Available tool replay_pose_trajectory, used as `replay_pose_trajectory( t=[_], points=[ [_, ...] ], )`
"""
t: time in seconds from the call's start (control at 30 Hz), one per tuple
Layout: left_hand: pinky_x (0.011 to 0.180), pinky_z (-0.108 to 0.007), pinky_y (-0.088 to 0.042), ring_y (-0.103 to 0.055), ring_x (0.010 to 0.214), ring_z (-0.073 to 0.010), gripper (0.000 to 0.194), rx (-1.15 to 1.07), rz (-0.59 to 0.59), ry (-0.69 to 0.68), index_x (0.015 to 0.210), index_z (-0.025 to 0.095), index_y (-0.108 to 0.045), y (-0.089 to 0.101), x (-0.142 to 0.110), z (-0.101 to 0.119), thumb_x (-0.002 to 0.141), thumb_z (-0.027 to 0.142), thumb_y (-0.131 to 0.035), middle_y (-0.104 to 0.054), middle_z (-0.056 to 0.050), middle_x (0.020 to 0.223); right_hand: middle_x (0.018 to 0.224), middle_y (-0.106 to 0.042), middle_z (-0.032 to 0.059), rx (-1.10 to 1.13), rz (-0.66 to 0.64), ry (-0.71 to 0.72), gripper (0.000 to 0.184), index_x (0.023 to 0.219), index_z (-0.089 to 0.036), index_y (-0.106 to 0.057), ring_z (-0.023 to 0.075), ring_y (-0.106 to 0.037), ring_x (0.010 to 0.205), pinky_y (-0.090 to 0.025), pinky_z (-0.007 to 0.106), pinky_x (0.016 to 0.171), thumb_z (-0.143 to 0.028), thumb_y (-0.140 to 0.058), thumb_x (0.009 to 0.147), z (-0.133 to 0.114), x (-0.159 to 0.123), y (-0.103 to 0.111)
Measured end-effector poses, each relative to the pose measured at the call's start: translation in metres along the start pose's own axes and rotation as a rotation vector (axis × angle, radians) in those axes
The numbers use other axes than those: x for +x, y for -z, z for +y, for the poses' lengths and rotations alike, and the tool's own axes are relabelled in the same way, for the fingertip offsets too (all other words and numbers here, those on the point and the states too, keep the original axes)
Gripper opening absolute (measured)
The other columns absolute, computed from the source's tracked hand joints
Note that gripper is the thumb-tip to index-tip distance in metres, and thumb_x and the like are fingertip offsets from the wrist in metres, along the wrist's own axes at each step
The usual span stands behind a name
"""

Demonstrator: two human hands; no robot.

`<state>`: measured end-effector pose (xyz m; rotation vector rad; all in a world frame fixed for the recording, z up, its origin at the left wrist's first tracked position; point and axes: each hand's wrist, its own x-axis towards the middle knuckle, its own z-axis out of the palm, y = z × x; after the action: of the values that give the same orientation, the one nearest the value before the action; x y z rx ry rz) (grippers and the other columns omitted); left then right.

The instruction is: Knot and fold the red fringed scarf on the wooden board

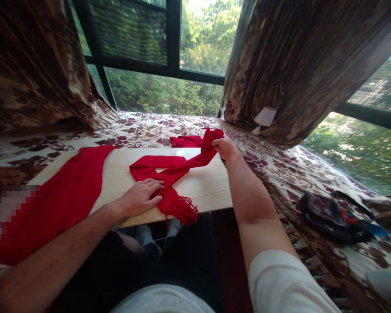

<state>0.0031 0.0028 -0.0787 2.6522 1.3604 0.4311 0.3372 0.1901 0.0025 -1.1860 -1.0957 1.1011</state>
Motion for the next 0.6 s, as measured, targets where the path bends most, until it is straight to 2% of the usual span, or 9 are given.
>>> replay_pose_trajectory(
  t=[0.07,0.17,0.27,0.33,0.4,0.47,0.53,0.6],
  points=[
    [0.109,-0.044,-0.039,-0.052,0.127,-0.0282,0.04,0.01,-0.002,-0.003,0.125,0.019,-0.065,-0.001,0.001,0.0,0.095,0.042,-0.05,-0.062,-0.009,0.137,0.052,-0.052,-0.0066,-0.112,-0.025,0.013,0.023,0.062,-0.015,-0.051,0.0104,-0.054,0.051,-0.047,0.019,0.047,0.003,-0.058,0.05,-0.001,-0.003,0.003],
    [0.109,-0.043,-0.039,-0.053,0.126,-0.0278,0.04,0.013,0.002,-0.009,0.125,0.019,-0.064,-0.001,0.001,0.0,0.095,0.042,-0.05,-0.063,-0.009,0.136,0.051,-0.052,-0.0071,-0.31,0.057,0.068,0.019,0.064,-0.015,-0.057,0.0117,-0.054,0.051,-0.049,0.022,0.05,0.0,-0.06,0.051,-0.001,-0.007,0.004],
    [0.109,-0.043,-0.04,-0.054,0.125,-0.0277,0.04,0.013,0.012,-0.014,0.125,0.018,-0.064,-0.001,0.0,0.001,0.095,0.041,-0.051,-0.064,-0.01,0.134,0.06,-0.063,-0.0006,-0.49,0.114,0.076,0.02,0.079,-0.014,-0.068,0.0177,-0.063,0.06,-0.055,0.03,0.06,-0.008,-0.064,0.06,-0.006,-0.009,0.005],
    [0.109,-0.043,-0.04,-0.054,0.125,-0.0277,0.04,0.013,0.016,-0.016,0.125,0.018,-0.064,-0.001,-0.001,0.001,0.094,0.041,-0.052,-0.064,-0.01,0.134,0.071,-0.069,0.006,-0.718,0.152,0.12,0.021,0.085,-0.013,-0.072,0.0232,-0.068,0.073,-0.056,0.034,0.07,-0.016,-0.067,0.065,-0.013,-0.01,0.008],
    [0.109,-0.043,-0.039,-0.053,0.126,-0.0277,0.04,0.011,0.018,-0.017,0.125,0.018,-0.063,-0.001,-0.001,0.0,0.093,0.04,-0.053,-0.063,-0.01,0.134,0.084,-0.073,0.0119,-0.983,0.233,0.213,0.025,0.089,-0.013,-0.074,0.0288,-0.07,0.09,-0.054,0.037,0.082,-0.025,-0.071,0.067,-0.022,-0.01,0.014],
    [0.109,-0.043,-0.039,-0.053,0.126,-0.0277,0.04,0.004,0.018,-0.017,0.125,0.019,-0.063,-0.002,-0.001,0.0,0.093,0.041,-0.054,-0.063,-0.01,0.135,0.095,-0.074,0.0153,-1.151,0.322,0.274,0.031,0.093,-0.013,-0.075,0.0322,-0.068,0.102,-0.051,0.039,0.091,-0.032,-0.072,0.069,-0.03,-0.008,0.02],
    [0.11,-0.043,-0.039,-0.053,0.127,-0.028,0.041,-0.003,0.019,-0.014,0.126,0.019,-0.063,-0.003,-0.001,-0.002,0.092,0.041,-0.054,-0.063,-0.01,0.135,0.095,-0.073,0.0158,-1.187,0.355,0.271,0.031,0.092,-0.012,-0.075,0.0329,-0.067,0.103,-0.051,0.04,0.091,-0.034,-0.072,0.071,-0.035,-0.005,0.024],
    [0.11,-0.044,-0.039,-0.053,0.127,-0.0284,0.041,-0.003,0.017,-0.009,0.126,0.02,-0.063,-0.005,0.0,-0.003,0.092,0.042,-0.054,-0.063,-0.01,0.136,0.083,-0.072,0.0135,-1.085,0.352,0.221,0.024,0.085,-0.01,-0.074,0.0308,-0.068,0.094,-0.054,0.038,0.082,-0.03,-0.072,0.071,-0.036,-0.002,0.025]
  ],
)
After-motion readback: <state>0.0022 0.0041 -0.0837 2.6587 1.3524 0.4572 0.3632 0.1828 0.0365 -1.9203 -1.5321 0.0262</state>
